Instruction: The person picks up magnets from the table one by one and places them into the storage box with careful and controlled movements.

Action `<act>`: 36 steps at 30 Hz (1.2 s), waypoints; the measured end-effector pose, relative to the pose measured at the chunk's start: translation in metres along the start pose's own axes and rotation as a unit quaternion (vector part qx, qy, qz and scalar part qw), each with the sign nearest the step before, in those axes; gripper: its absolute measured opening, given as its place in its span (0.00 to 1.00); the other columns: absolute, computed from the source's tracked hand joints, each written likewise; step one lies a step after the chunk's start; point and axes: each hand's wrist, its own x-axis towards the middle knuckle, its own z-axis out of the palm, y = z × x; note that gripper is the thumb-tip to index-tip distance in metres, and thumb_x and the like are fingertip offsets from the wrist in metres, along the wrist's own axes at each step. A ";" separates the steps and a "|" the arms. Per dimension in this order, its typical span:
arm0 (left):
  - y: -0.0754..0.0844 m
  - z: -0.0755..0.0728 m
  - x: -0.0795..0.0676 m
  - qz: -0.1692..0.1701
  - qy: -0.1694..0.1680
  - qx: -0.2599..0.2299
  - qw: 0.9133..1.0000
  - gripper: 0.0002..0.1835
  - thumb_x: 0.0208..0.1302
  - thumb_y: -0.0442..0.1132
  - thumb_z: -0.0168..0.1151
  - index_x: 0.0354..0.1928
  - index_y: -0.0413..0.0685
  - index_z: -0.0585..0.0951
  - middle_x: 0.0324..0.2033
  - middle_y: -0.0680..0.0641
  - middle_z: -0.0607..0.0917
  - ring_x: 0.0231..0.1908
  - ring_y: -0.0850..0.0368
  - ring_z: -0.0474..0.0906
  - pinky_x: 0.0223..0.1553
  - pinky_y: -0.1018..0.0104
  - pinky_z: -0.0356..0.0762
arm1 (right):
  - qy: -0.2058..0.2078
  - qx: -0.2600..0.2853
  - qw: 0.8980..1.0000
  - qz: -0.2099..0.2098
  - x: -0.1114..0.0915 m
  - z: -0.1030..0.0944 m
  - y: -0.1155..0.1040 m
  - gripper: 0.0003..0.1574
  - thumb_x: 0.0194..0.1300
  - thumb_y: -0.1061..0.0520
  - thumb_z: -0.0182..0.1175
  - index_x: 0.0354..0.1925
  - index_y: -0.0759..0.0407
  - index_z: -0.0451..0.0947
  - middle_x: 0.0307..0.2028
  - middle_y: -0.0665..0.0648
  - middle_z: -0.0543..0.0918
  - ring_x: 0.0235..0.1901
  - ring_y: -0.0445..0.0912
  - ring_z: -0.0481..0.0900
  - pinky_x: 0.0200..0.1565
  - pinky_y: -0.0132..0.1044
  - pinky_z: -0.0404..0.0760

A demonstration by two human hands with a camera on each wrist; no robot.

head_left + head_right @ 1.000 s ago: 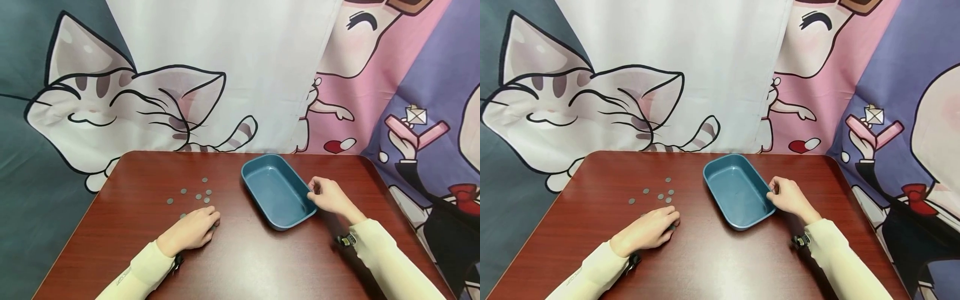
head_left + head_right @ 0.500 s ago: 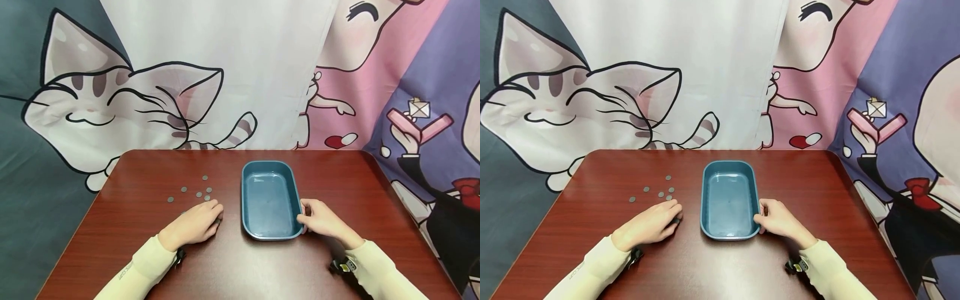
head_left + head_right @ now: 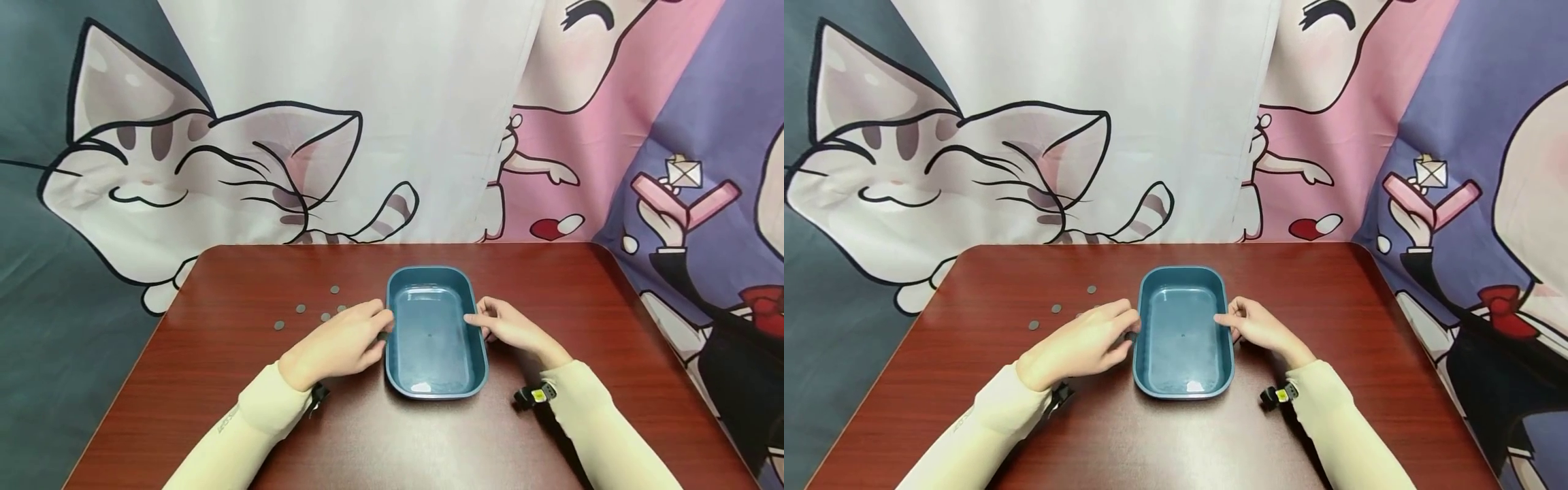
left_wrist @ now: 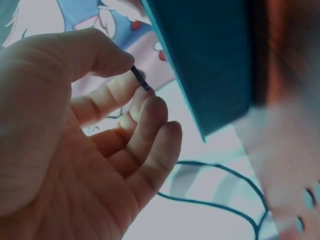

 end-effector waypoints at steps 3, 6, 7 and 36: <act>0.007 0.002 0.013 0.018 -0.006 -0.012 1.000 0.06 0.64 0.35 0.64 0.42 0.50 0.78 0.35 0.53 0.76 0.31 0.60 0.74 0.37 0.69 0.77 | 0.002 0.029 0.999 0.016 0.010 -0.003 0.001 0.20 0.72 0.47 0.64 0.42 0.60 0.69 0.25 0.54 0.76 0.30 0.47 0.79 0.37 0.40 0.82; 0.015 0.005 0.025 0.028 -0.020 -0.020 0.999 0.05 0.65 0.35 0.64 0.40 0.50 0.78 0.34 0.53 0.75 0.28 0.61 0.73 0.33 0.70 0.75 | 0.004 0.036 0.999 0.015 0.018 -0.005 0.002 0.19 0.71 0.49 0.64 0.43 0.60 0.68 0.25 0.53 0.75 0.29 0.46 0.78 0.36 0.39 0.82; 0.018 0.006 0.028 0.031 -0.026 -0.021 0.999 0.05 0.65 0.35 0.64 0.39 0.50 0.78 0.33 0.53 0.75 0.27 0.61 0.72 0.32 0.71 0.74 | 0.002 0.034 0.999 0.011 0.019 -0.005 0.002 0.19 0.71 0.50 0.64 0.42 0.60 0.68 0.25 0.53 0.74 0.29 0.46 0.78 0.36 0.39 0.81; 0.026 0.025 0.155 -0.039 -0.269 0.042 0.961 0.10 0.68 0.43 0.67 0.48 0.50 0.83 0.30 0.51 0.80 0.28 0.59 0.76 0.31 0.69 0.75 | -0.023 -0.009 0.999 -0.021 0.024 -0.004 0.002 0.19 0.70 0.52 0.62 0.26 0.57 0.68 0.20 0.51 0.72 0.27 0.46 0.73 0.32 0.35 0.73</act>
